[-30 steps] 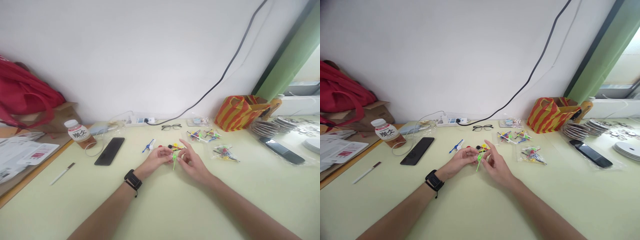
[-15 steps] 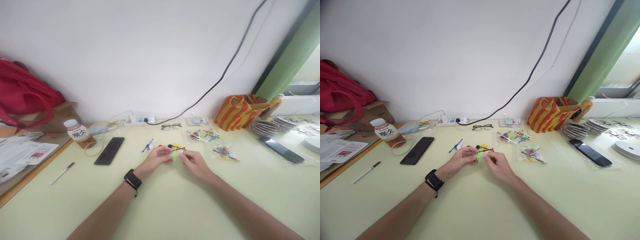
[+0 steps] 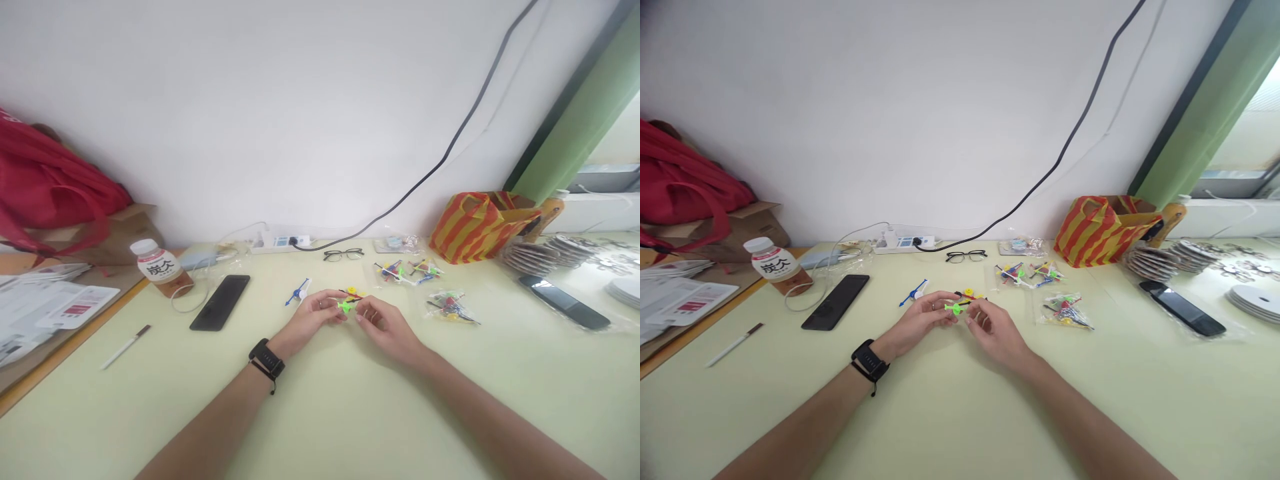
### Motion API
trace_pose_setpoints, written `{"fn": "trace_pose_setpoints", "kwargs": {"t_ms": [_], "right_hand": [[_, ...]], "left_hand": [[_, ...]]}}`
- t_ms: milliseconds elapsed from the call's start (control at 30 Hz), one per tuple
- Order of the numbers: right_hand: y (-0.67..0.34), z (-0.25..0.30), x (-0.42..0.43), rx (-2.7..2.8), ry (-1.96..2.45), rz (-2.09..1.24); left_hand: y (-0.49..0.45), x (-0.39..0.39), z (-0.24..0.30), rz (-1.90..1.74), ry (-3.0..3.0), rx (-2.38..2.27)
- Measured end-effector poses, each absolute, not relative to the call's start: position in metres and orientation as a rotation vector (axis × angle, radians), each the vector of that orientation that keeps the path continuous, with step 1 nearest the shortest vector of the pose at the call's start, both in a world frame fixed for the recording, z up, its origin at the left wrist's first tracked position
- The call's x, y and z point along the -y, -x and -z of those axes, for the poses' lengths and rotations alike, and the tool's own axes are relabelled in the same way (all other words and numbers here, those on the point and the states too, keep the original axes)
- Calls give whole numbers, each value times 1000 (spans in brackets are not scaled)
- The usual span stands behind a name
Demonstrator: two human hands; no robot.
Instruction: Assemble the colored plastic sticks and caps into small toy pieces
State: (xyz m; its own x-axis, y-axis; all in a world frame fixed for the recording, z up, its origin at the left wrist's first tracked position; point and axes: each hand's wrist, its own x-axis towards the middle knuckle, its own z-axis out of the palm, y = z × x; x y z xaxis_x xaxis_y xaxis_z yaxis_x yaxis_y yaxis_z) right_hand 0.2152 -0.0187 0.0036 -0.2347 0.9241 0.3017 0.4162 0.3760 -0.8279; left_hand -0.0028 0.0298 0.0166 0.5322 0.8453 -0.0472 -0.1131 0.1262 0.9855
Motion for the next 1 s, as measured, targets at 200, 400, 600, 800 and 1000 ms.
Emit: {"fn": "trace_pose_setpoints", "kwargs": {"t_ms": [200,400,600,800,1000], "right_hand": [[-233,14,5,1892,1341,-360],[-235,22,4,1990,1417,-290],[-233,18,5,1979,1374,-335],[-231,14,6,1956,1400,-351],[-232,11,6,1934,1452,-373]], "left_hand": [[7,-34,-26,-873,-1012,-719],[12,-38,-29,-907,-1197,-913],[12,-32,-14,-917,-1858,-1052],[14,-28,-17,-961,-2249,-973],[18,-34,-14,-1062,-2397,-1226]]}}
